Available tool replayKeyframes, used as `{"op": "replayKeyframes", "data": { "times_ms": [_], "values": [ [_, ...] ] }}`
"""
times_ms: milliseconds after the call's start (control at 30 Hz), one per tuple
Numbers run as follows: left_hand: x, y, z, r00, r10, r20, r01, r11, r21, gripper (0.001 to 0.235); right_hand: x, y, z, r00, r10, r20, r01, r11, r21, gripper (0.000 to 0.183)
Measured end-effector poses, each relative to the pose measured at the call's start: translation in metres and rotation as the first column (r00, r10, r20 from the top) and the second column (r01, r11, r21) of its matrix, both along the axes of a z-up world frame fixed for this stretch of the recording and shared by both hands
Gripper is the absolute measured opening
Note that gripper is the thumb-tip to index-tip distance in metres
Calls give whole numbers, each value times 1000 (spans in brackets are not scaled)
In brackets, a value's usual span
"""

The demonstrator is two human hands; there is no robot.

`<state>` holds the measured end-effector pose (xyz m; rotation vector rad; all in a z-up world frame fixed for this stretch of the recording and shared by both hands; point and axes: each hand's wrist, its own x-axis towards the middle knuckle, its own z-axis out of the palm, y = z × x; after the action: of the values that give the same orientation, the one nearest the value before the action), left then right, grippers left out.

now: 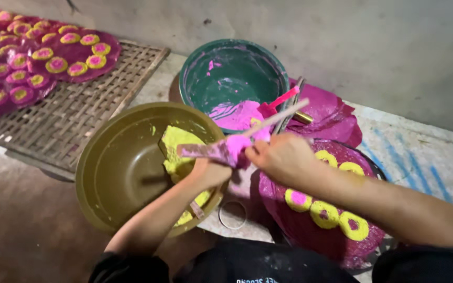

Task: The person uses a wooden mold to press yellow dough into ring shapes on a pink base, then fills the centers with pink dough. They repeat this process to create multiple decorative cakes and place the finished tray into a steamer.

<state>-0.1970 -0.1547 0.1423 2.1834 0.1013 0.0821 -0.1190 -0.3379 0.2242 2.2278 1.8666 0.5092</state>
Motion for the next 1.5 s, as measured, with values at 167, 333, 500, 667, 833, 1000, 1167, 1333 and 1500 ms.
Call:
{"op": "replayKeyframes", "data": {
  "times_ms": [167,333,500,667,833,1000,1167,1333,1500],
  "values": [
    [-39,-13,8,999,22,31,-20,997,-71,27,-23,-64,32,992,4,-126,-5,1000,-2,30],
    [-38,-25,13,963,255,92,-271,913,306,37,-32,-90,68,975,-144,-169,142,990,-19,38],
    [-46,-65,-26,951,176,252,-203,976,82,38,-63,-54,34,999,-20,27,24,987,-160,27],
    [-52,-47,-44,996,51,-77,-34,979,199,36,-49,-128,51,954,-276,-116,247,945,-212,30],
    [-54,-53,-63,998,63,-25,-67,982,-175,21,-36,-155,69,995,-92,37,96,987,-129,46],
    [-46,-100,-93,998,-63,-19,57,970,-235,51,-55,-99,74,994,-19,105,42,974,-224,35],
    [-45,-94,-88,971,-62,230,105,978,-182,33,-50,-109,75,971,-194,-141,170,972,-162,46],
    [-38,-75,-73,960,-63,273,46,997,69,36,-39,-146,79,906,-395,-151,323,878,-353,50],
    [-39,-96,-74,965,43,257,32,959,-281,30,-57,-97,6,992,-123,16,121,935,-334,27]
  ]
}}
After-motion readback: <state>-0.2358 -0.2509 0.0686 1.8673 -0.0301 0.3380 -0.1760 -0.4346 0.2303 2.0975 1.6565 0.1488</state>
